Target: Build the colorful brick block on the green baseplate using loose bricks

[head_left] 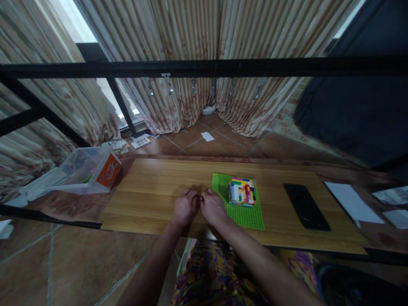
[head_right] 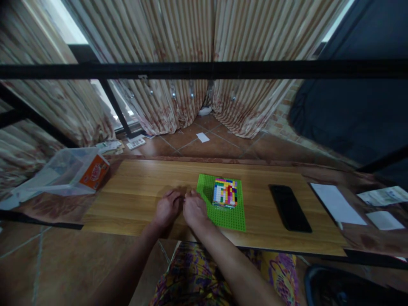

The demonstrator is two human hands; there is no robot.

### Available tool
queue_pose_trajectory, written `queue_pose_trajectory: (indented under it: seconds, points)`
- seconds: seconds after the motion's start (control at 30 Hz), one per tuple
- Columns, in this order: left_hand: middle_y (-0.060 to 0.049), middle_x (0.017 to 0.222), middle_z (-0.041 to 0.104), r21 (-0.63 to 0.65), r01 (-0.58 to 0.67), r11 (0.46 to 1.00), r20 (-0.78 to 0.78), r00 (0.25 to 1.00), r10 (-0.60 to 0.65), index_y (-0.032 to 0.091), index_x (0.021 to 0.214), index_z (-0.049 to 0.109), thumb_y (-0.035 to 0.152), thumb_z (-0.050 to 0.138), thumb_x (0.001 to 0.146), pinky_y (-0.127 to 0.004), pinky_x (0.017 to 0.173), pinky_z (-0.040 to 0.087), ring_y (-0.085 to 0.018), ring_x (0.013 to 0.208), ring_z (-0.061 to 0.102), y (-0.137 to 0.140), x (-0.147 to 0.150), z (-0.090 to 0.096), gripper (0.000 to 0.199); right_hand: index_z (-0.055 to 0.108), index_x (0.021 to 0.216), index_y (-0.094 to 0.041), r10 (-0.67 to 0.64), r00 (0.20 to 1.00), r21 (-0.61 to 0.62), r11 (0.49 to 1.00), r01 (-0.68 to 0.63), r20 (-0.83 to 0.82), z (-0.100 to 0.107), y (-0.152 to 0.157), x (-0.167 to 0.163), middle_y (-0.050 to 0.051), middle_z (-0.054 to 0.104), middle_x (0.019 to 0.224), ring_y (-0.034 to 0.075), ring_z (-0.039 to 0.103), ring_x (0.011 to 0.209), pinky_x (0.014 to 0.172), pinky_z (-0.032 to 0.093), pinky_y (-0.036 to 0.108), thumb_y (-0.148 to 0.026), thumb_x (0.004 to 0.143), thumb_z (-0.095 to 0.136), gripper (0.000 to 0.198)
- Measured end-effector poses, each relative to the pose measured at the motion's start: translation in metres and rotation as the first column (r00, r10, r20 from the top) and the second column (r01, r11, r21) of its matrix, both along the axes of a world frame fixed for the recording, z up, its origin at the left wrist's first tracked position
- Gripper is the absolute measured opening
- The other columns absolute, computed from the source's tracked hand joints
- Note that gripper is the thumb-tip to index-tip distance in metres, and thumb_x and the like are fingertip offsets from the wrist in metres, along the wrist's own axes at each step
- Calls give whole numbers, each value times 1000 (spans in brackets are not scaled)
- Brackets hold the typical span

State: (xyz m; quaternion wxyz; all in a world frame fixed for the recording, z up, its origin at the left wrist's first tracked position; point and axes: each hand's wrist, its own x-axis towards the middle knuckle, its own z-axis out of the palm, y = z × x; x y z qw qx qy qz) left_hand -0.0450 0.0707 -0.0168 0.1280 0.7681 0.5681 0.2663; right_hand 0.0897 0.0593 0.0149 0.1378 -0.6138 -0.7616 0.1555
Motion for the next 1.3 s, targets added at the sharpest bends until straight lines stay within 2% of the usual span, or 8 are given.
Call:
queue_pose_trajectory:
  seconds: [0.2, 0.33, 0.43, 0.63, 0.73, 0.87, 1.07, 1.3]
  points:
    - [-7, 91, 67, 68, -50, 996, 83, 996, 44, 19, 93, 64, 18, 46, 87, -29, 76, 50, -18, 83, 63, -1, -4, -6, 19, 64, 91, -15, -16, 999, -8, 1000, 16, -49, 1, 1, -5, 11, 65, 96, 21, 61, 88, 80, 44, 30, -8, 90, 40, 25]
    - [-6, 91, 68, 68, -26, 997, 96, 995, 19, 20, 93, 64, 20, 46, 88, -31, 80, 51, -18, 85, 63, -2, -4, -4, 19, 61, 83, -17, -5, 959, 108, 993, 36, -282, 7, -17, 14, 6, 63, 84, 18, 60, 78, 72, 43, 27, -10, 88, 46, 17]
    - [-5, 93, 68, 56, -13, 998, 107, 994, 7, 20, 92, 64, 22, 46, 88, -32, 81, 51, -19, 88, 64, -2, -5, -3, 19, 59, 79, -19, -36, 870, 149, 981, 125, -493, 14, -33, 43, 1, 60, 74, 15, 57, 69, 65, 42, 25, -13, 86, 49, 14]
    - [-7, 95, 68, 67, 11, 998, 102, 995, -17, 20, 92, 64, 25, 46, 87, -34, 81, 52, -21, 91, 64, 1, -7, -3, 19, 63, 85, -20, -209, 631, 64, 922, 381, -747, 17, -44, 113, 1, 65, 78, 16, 60, 71, 65, 44, 26, -30, 86, 52, 15]
    - [-7, 94, 68, 73, 15, 997, 97, 995, -22, 20, 92, 64, 26, 46, 87, -35, 81, 52, -21, 91, 64, 2, -7, -3, 20, 65, 86, -19, -275, 559, 13, 890, 456, -782, 12, -35, 141, 2, 66, 77, 17, 60, 71, 65, 44, 27, -37, 85, 54, 20]
    - [-7, 94, 68, 51, 9, 999, 101, 995, -14, 20, 93, 64, 28, 47, 87, -35, 79, 52, -21, 89, 64, 3, -8, -5, 20, 70, 84, -21, -262, 547, 32, 883, 469, -795, 6, -14, 160, 4, 68, 86, 20, 61, 80, 71, 45, 31, -43, 81, 60, 24]
    - [-6, 94, 68, 28, -12, 1000, 139, 990, 8, 20, 93, 65, 29, 48, 87, -34, 79, 52, -20, 88, 65, 4, -10, -10, 20, 75, 81, -25, -190, 463, 51, 887, 459, -865, -12, 15, 159, 7, 61, 108, 24, 56, 106, 94, 40, 40, -47, 71, 72, 24]
    - [-6, 94, 69, 22, -19, 1000, 141, 990, 16, 21, 92, 66, 29, 48, 87, -34, 79, 52, -20, 89, 65, 4, -9, -7, 21, 75, 77, -26, -209, 345, -42, 900, 434, -915, -28, 22, 152, 6, 61, 115, 25, 54, 111, 97, 39, 42, -48, 66, 76, 25]
